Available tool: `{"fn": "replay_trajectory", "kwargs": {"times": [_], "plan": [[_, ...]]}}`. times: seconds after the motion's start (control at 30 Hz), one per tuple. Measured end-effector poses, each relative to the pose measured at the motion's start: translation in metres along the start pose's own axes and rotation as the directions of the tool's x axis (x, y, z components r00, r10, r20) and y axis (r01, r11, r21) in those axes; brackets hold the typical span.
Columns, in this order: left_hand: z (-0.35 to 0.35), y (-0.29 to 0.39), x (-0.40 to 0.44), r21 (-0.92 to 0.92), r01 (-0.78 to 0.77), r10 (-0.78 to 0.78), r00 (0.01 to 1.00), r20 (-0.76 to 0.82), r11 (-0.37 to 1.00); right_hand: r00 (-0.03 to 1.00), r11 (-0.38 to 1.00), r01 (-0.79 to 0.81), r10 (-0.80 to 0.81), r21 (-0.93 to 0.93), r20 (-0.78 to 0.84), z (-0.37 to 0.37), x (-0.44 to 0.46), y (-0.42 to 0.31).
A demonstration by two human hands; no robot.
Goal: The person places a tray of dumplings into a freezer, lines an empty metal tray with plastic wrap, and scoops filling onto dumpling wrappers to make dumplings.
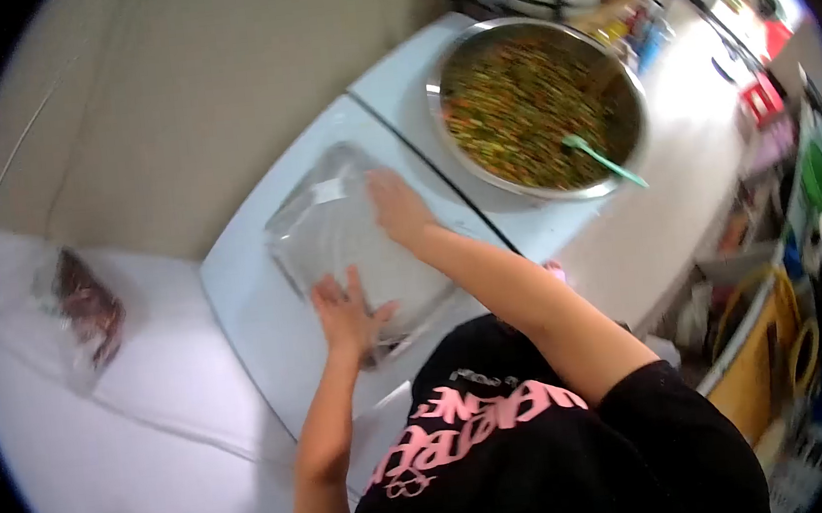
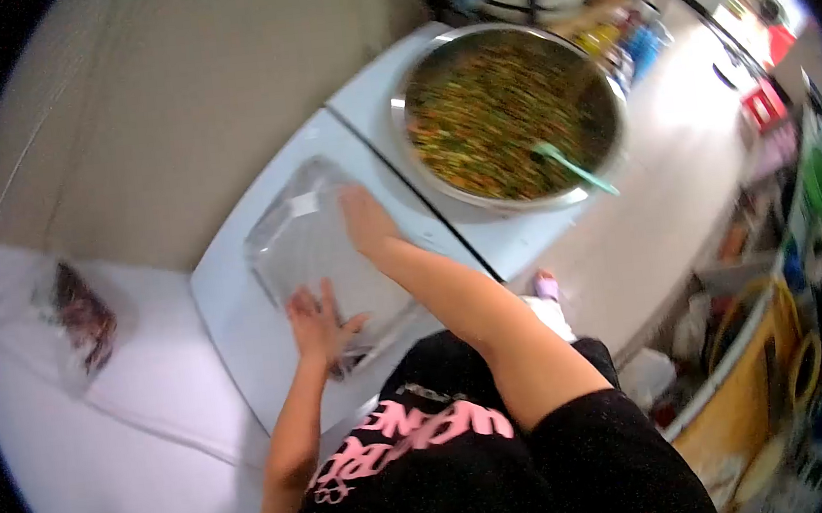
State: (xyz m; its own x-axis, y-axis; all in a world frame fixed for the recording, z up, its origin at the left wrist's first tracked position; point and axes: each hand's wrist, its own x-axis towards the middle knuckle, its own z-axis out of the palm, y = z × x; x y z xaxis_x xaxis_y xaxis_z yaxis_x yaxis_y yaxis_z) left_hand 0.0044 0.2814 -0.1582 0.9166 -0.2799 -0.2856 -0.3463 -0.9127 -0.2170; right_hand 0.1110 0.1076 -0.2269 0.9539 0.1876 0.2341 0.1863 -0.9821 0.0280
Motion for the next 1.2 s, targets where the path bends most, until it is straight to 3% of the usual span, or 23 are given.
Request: {"fn": "replay_trajectory", "kwargs": {"times": [0.07,0.13,0.2,0.27,0.3,0.33,0.37,0.4,0.43,0.47,0.5,0.57,0.6,0.67,0.77,0.93,0.97,1.03,1.1,1.13,1.2], "plan": [[0.012,-0.001,0.005,0.066,0.008,-0.009,1.0,0.016,0.998,0.983,0.982,0.174,-0.169,0.07,-0.067,-0.032,-0.017,0.018],[0.017,-0.003,0.009,0.007,0.014,-0.014,1.0,0.026,1.0,0.897,0.895,0.413,-0.368,0.169,-0.245,-0.098,-0.059,0.045],[0.014,-0.005,0.009,-0.024,-0.031,0.032,0.999,0.041,0.999,0.972,0.738,0.225,-0.213,0.637,-0.096,-0.146,-0.114,0.057],[-0.003,-0.001,0.013,-0.051,-0.063,0.066,0.997,0.05,0.997,0.975,0.735,0.21,-0.107,0.645,-0.196,-0.173,-0.186,0.09],[-0.013,0.003,0.014,-0.195,-0.107,0.106,0.994,-0.013,0.975,0.973,0.77,0.082,0.075,0.632,-0.217,-0.178,-0.224,0.106],[-0.021,0.007,0.013,-0.336,-0.153,0.136,0.988,-0.073,0.929,0.954,0.725,-0.192,0.296,0.662,-0.048,-0.183,-0.261,0.124],[-0.026,0.014,0.01,-0.33,-0.184,0.173,0.983,-0.062,0.926,0.854,0.681,-0.37,0.517,0.632,-0.056,-0.179,-0.306,0.142],[-0.033,0.023,0.006,-0.45,-0.283,0.286,0.956,-0.062,0.847,0.655,0.469,-0.389,0.746,0.793,-0.119,-0.19,-0.348,0.153],[-0.038,0.032,0.004,-0.562,-0.368,0.395,0.915,-0.079,0.741,0.468,0.421,-0.513,0.868,0.748,-0.167,-0.202,-0.387,0.161],[-0.041,0.04,0.0,-0.556,-0.396,0.432,0.899,-0.073,0.731,0.261,0.292,-0.589,0.951,0.753,-0.165,-0.214,-0.429,0.163],[-0.044,0.046,-0.008,-0.564,-0.47,0.546,0.837,-0.041,0.679,0.13,0.243,-0.588,0.97,0.771,-0.207,-0.229,-0.467,0.157],[-0.05,0.062,-0.025,-0.568,-0.548,0.671,0.742,0.009,0.614,-0.147,0.14,-0.56,0.953,0.817,-0.265,-0.252,-0.536,0.135],[-0.053,0.071,-0.036,-0.523,-0.547,0.642,0.767,0.0,0.653,-0.174,0.12,-0.571,0.949,0.812,-0.262,-0.261,-0.565,0.12],[-0.047,0.079,-0.044,-0.471,-0.563,0.631,0.776,-0.018,0.679,-0.402,-0.02,-0.627,0.865,0.779,-0.301,-0.274,-0.608,0.092],[-0.016,0.071,-0.036,-0.519,-0.54,0.582,0.808,-0.097,0.663,-0.539,-0.061,-0.506,0.801,0.86,-0.261,-0.278,-0.638,0.073],[0.0,0.069,-0.035,-0.341,-0.532,0.507,0.846,-0.166,0.775,-0.594,-0.034,-0.417,0.767,0.908,-0.244,-0.271,-0.651,0.083],[-0.003,0.07,-0.036,-0.342,-0.55,0.528,0.833,-0.165,0.762,-0.592,-0.018,-0.381,0.773,0.924,-0.229,-0.271,-0.656,0.086],[-0.014,0.075,-0.034,-0.274,-0.438,0.445,0.895,-0.04,0.856,-0.633,-0.023,-0.326,0.747,0.945,-0.2,-0.274,-0.679,0.086],[-0.03,0.089,-0.038,-0.178,-0.505,0.45,0.849,-0.276,0.844,-0.672,-0.026,-0.272,0.721,0.962,-0.17,-0.277,-0.721,0.074],[-0.043,0.103,-0.044,-0.176,-0.533,0.48,0.835,-0.269,0.828,-0.74,-0.056,-0.268,0.651,0.962,-0.168,-0.276,-0.756,0.061],[-0.068,0.132,-0.06,-0.274,-0.624,0.391,0.713,-0.582,0.731,-0.863,-0.181,-0.25,0.487,0.951,-0.134,-0.268,-0.826,0.028]]}}
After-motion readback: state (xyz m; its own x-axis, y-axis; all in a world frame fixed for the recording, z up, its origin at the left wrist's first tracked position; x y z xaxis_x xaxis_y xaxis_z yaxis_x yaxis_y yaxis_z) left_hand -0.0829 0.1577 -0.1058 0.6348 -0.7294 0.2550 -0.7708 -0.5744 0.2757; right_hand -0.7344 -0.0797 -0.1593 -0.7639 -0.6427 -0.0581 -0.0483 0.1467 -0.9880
